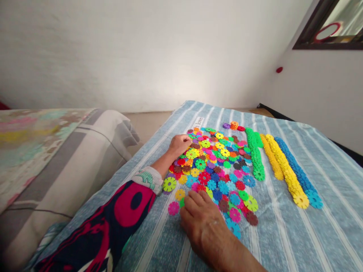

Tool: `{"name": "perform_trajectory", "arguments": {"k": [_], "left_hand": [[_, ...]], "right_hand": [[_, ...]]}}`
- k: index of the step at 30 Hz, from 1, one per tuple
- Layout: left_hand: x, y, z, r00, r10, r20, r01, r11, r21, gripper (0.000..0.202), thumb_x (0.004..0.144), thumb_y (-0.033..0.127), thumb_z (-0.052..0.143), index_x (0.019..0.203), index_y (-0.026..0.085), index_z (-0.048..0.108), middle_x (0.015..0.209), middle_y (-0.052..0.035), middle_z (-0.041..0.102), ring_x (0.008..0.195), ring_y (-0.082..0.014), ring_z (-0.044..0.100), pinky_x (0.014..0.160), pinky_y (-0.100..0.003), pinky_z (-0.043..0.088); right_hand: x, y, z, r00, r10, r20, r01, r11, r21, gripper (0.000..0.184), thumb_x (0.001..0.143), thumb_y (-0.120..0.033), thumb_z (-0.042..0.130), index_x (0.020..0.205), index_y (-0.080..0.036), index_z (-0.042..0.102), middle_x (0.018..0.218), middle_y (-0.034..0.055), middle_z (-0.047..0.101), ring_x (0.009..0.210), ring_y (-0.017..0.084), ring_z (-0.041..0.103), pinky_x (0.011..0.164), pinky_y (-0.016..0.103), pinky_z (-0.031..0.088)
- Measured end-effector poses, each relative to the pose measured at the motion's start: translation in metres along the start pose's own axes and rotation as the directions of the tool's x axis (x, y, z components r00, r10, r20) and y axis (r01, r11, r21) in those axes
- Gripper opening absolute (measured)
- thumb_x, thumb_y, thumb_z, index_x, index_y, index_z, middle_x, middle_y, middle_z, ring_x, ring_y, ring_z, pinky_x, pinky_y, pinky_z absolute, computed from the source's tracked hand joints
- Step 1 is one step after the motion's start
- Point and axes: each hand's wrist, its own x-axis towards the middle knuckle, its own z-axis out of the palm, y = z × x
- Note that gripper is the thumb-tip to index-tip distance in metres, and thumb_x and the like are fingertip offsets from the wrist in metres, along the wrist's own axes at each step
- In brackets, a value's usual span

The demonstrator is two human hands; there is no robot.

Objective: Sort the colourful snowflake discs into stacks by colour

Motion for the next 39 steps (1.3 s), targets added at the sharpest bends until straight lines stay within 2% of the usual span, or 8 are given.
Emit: {"name": "perform_trajectory", "arguments": {"k": [7,9,12,15,23,29,33,39], "left_hand": [[0.000,0.000,0.000,1.000,-0.002,-0.006,0.002,1.000,0.007,0.022,0.074,0.024,0.055,0.077,0.017,0.075,0.074,-0.0033,0.072,0.071,-0.0167,0.063,0.068,-0.025,0.046],[0.000,-0.001,0.000,1.000,0.004,-0.008,-0.004,1.000,0.004,0.021,0.074,0.024,0.055,0.077,0.016,0.074,0.076,-0.0040,0.073,0.072,-0.0171,0.063,0.069,-0.025,0.046],[0.000,-0.002,0.000,1.000,0.004,-0.005,-0.004,1.000,-0.002,0.021,0.074,0.024,0.055,0.078,0.016,0.074,0.077,-0.0045,0.073,0.073,-0.0173,0.064,0.070,-0.025,0.046],[0.000,-0.001,0.000,1.000,-0.005,-0.003,0.005,1.000,-0.002,0.020,0.074,0.023,0.056,0.078,0.018,0.074,0.077,-0.0038,0.073,0.074,-0.0171,0.064,0.071,-0.025,0.047],[-0.003,0.003,-0.001,1.000,-0.013,-0.008,0.013,1.000,0.001,0.019,0.074,0.022,0.056,0.077,0.017,0.074,0.078,-0.0045,0.073,0.073,-0.0172,0.064,0.073,-0.026,0.048],[-0.002,0.003,-0.001,1.000,-0.019,-0.004,0.019,1.000,0.006,0.019,0.074,0.022,0.056,0.078,0.018,0.074,0.077,-0.0032,0.074,0.075,-0.0170,0.065,0.072,-0.025,0.048],[-0.002,0.002,0.000,1.000,-0.014,-0.007,0.014,1.000,0.004,0.019,0.074,0.022,0.056,0.077,0.018,0.075,0.077,-0.0034,0.074,0.074,-0.0171,0.065,0.072,-0.025,0.048],[-0.001,0.000,0.001,1.000,0.002,-0.011,-0.002,1.000,0.004,0.020,0.074,0.022,0.056,0.077,0.017,0.075,0.078,-0.0045,0.074,0.075,-0.0178,0.065,0.072,-0.026,0.048]], "right_hand": [[0.019,0.000,-0.008,0.993,0.039,-0.111,-0.051,0.993,-0.106,0.024,0.092,-0.028,0.054,0.070,-0.018,0.060,0.075,0.0056,0.059,0.081,0.023,0.057,0.078,0.040,0.048],[0.030,0.000,-0.005,0.991,0.079,-0.104,-0.093,0.987,-0.130,0.021,0.090,-0.028,0.057,0.074,-0.017,0.063,0.081,0.0081,0.061,0.086,0.025,0.057,0.081,0.043,0.048],[0.041,0.000,0.003,0.987,0.149,-0.064,-0.158,0.971,-0.179,0.013,0.085,-0.026,0.064,0.083,-0.014,0.067,0.103,0.0155,0.062,0.109,0.033,0.051,0.092,0.050,0.044],[0.043,0.001,0.009,0.981,0.194,-0.010,-0.192,0.959,-0.207,0.009,0.085,-0.021,0.063,0.087,-0.015,0.069,0.108,0.0154,0.062,0.117,0.033,0.047,0.095,0.050,0.043],[0.042,0.002,0.012,0.965,0.263,-0.004,-0.261,0.956,-0.136,0.011,0.082,-0.018,0.064,0.092,-0.015,0.068,0.115,0.0147,0.062,0.122,0.033,0.046,0.098,0.050,0.042],[0.044,0.004,0.011,0.951,0.309,0.004,-0.308,0.949,-0.065,0.008,0.079,-0.018,0.066,0.087,-0.017,0.068,0.121,0.0146,0.060,0.126,0.034,0.043,0.099,0.051,0.041],[0.042,0.009,0.012,0.953,0.297,-0.067,-0.296,0.955,0.028,0.009,0.076,-0.016,0.066,0.085,-0.017,0.067,0.120,0.0134,0.060,0.126,0.033,0.043,0.101,0.051,0.040],[0.051,0.027,0.014,0.935,0.293,-0.198,-0.270,0.953,0.138,0.008,0.078,-0.013,0.061,0.073,-0.019,0.065,0.116,0.0107,0.060,0.123,0.029,0.044,0.103,0.049,0.038]]}}
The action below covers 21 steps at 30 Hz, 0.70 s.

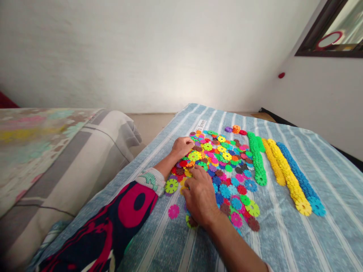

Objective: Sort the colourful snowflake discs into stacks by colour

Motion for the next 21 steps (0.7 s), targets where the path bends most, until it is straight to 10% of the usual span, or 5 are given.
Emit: {"name": "perform_trajectory", "arguments": {"k": [21], "left_hand": [[0.000,0.001,-0.001,1.000,0.008,0.015,-0.008,1.000,0.028,0.020,0.075,0.022,0.055,0.078,0.017,0.075,0.078,-0.0033,0.074,0.075,-0.0161,0.064,0.072,-0.024,0.047]], "right_hand": [[0.014,0.006,0.003,0.996,-0.027,0.090,0.045,0.978,-0.205,0.012,0.082,-0.022,0.066,0.092,-0.021,0.071,0.131,0.0130,0.052,0.130,0.034,0.035,0.104,0.056,0.036]]}}
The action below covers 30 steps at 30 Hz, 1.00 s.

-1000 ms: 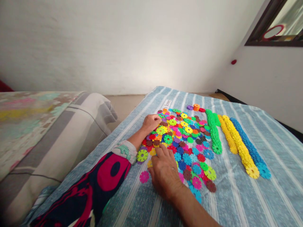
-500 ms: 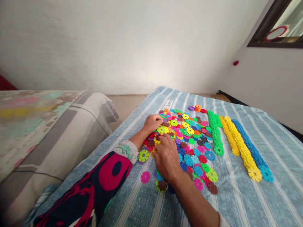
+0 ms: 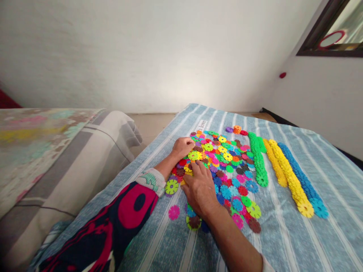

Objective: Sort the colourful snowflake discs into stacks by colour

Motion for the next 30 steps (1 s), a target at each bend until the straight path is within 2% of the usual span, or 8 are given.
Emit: {"name": "perform_trajectory", "arguments": {"k": [7,13,17,21,25,28,30], "left_hand": [[-0.001,0.001,-0.002,1.000,-0.017,-0.004,0.017,1.000,-0.007,0.019,0.075,0.023,0.056,0.078,0.018,0.074,0.081,-0.0034,0.074,0.078,-0.0170,0.065,0.074,-0.024,0.047],[0.000,-0.001,-0.001,1.000,-0.022,-0.008,0.022,1.000,-0.016,0.021,0.075,0.024,0.056,0.079,0.017,0.075,0.081,-0.0043,0.074,0.076,-0.0174,0.065,0.073,-0.025,0.047],[0.001,-0.001,-0.001,1.000,-0.027,-0.005,0.026,0.999,-0.018,0.021,0.075,0.024,0.055,0.079,0.017,0.075,0.079,-0.0039,0.074,0.075,-0.0174,0.065,0.071,-0.025,0.047],[0.002,-0.002,-0.002,1.000,-0.021,-0.008,0.021,1.000,-0.014,0.022,0.074,0.025,0.055,0.079,0.017,0.075,0.079,-0.0043,0.074,0.075,-0.0176,0.065,0.069,-0.025,0.046],[0.003,-0.002,-0.003,1.000,-0.005,-0.004,0.005,1.000,-0.014,0.023,0.073,0.025,0.054,0.078,0.017,0.075,0.079,-0.0040,0.074,0.075,-0.0173,0.065,0.069,-0.025,0.046],[0.006,-0.002,-0.005,1.000,0.016,0.005,-0.016,1.000,-0.011,0.025,0.073,0.026,0.052,0.078,0.017,0.074,0.078,-0.0041,0.074,0.077,-0.0182,0.065,0.069,-0.025,0.045],[0.009,-0.003,-0.007,1.000,0.028,0.003,-0.028,1.000,-0.001,0.027,0.073,0.030,0.051,0.079,0.018,0.074,0.079,-0.0038,0.074,0.078,-0.0192,0.065,0.070,-0.026,0.045]], "right_hand": [[0.002,-0.002,-0.002,1.000,0.012,0.028,-0.013,1.000,0.009,0.017,0.079,-0.021,0.070,0.096,-0.019,0.069,0.130,0.0138,0.051,0.130,0.034,0.035,0.105,0.056,0.036],[-0.008,0.001,-0.003,0.994,-0.044,-0.098,0.058,0.988,0.143,0.011,0.078,-0.010,0.065,0.086,-0.017,0.064,0.128,0.0136,0.053,0.128,0.031,0.039,0.106,0.051,0.036],[-0.020,0.001,-0.007,0.987,-0.087,-0.132,0.115,0.968,0.222,0.010,0.083,-0.011,0.061,0.075,-0.018,0.060,0.118,0.0119,0.059,0.120,0.028,0.048,0.103,0.047,0.041],[-0.032,0.007,-0.015,0.982,-0.098,-0.160,0.139,0.954,0.266,0.012,0.086,-0.013,0.058,0.075,-0.018,0.059,0.111,0.0102,0.061,0.115,0.025,0.052,0.098,0.043,0.045],[-0.045,0.027,-0.035,0.975,-0.040,-0.219,0.101,0.957,0.273,0.008,0.087,-0.017,0.058,0.080,-0.020,0.059,0.111,0.0087,0.062,0.111,0.023,0.055,0.095,0.040,0.047],[-0.058,0.053,-0.056,0.970,0.035,-0.239,0.026,0.969,0.244,0.009,0.087,-0.020,0.058,0.078,-0.020,0.058,0.105,0.0081,0.064,0.104,0.022,0.059,0.089,0.037,0.049],[-0.068,0.076,-0.072,0.964,0.090,-0.249,-0.039,0.979,0.200,0.010,0.087,-0.023,0.059,0.077,-0.021,0.059,0.093,0.0067,0.067,0.093,0.021,0.063,0.082,0.035,0.050]]}}
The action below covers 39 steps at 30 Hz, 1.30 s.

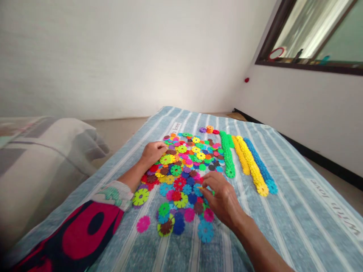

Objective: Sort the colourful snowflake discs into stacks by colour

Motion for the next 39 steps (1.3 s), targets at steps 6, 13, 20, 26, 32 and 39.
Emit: {"name": "perform_trajectory", "arguments": {"k": [6,13,20,26,32,39], "left_hand": [[0.011,-0.006,-0.003,1.000,-0.001,0.001,0.001,0.999,0.045,0.029,0.071,0.037,0.050,0.079,0.021,0.072,0.082,-0.0031,0.074,0.079,-0.0215,0.065,0.071,-0.027,0.045],[0.009,0.000,-0.007,0.999,-0.037,-0.011,0.037,0.997,0.065,0.028,0.070,0.038,0.051,0.079,0.022,0.072,0.083,-0.0011,0.074,0.079,-0.0213,0.065,0.072,-0.026,0.046],[0.010,-0.002,-0.007,0.999,-0.042,-0.017,0.043,0.997,0.057,0.027,0.069,0.039,0.052,0.078,0.023,0.072,0.075,0.0002,0.073,0.070,-0.0201,0.063,0.066,-0.025,0.046],[0.010,-0.004,-0.005,0.999,-0.042,-0.012,0.042,0.998,0.040,0.028,0.070,0.040,0.051,0.079,0.024,0.072,0.073,0.0008,0.072,0.069,-0.0194,0.063,0.065,-0.025,0.046],[0.009,-0.004,-0.004,0.999,-0.052,-0.012,0.052,0.998,0.028,0.027,0.070,0.039,0.052,0.080,0.023,0.072,0.074,0.0006,0.073,0.068,-0.0188,0.063,0.065,-0.024,0.046],[0.008,-0.001,-0.005,0.999,-0.052,-0.016,0.052,0.999,0.014,0.026,0.069,0.038,0.052,0.077,0.023,0.072,0.071,0.0009,0.072,0.069,-0.0194,0.063,0.065,-0.025,0.046]], "right_hand": [[-0.015,0.066,-0.074,0.965,0.222,-0.138,-0.250,0.939,-0.236,0.013,0.082,-0.031,0.062,0.076,-0.021,0.063,0.078,0.0035,0.069,0.075,0.020,0.065,0.071,0.032,0.049],[-0.022,0.116,-0.112,0.921,0.381,-0.082,-0.371,0.791,-0.486,0.008,0.079,-0.024,0.060,0.076,-0.020,0.065,0.083,0.0048,0.070,0.079,0.022,0.065,0.073,0.032,0.047],[-0.009,0.134,-0.098,0.898,0.439,0.025,-0.342,0.732,-0.590,0.006,0.076,-0.019,0.065,0.079,-0.020,0.069,0.090,0.0055,0.068,0.089,0.022,0.063,0.077,0.031,0.044],[0.000,0.139,-0.097,0.877,0.475,0.073,-0.324,0.695,-0.642,0.005,0.077,-0.019,0.067,0.079,-0.019,0.072,0.089,0.0062,0.066,0.091,0.022,0.060,0.077,0.030,0.043],[0.001,0.138,-0.098,0.878,0.465,0.116,-0.278,0.691,-0.667,0.013,0.081,-0.015,0.064,0.087,-0.020,0.074,0.095,0.0078,0.067,0.094,0.022,0.060,0.078,0.031,0.043],[0.000,0.137,-0.096,0.895,0.427,0.127,-0.237,0.697,-0.677,0.018,0.081,-0.014,0.062,0.095,-0.020,0.073,0.099,0.0084,0.068,0.098,0.023,0.059,0.084,0.032,0.042]]}}
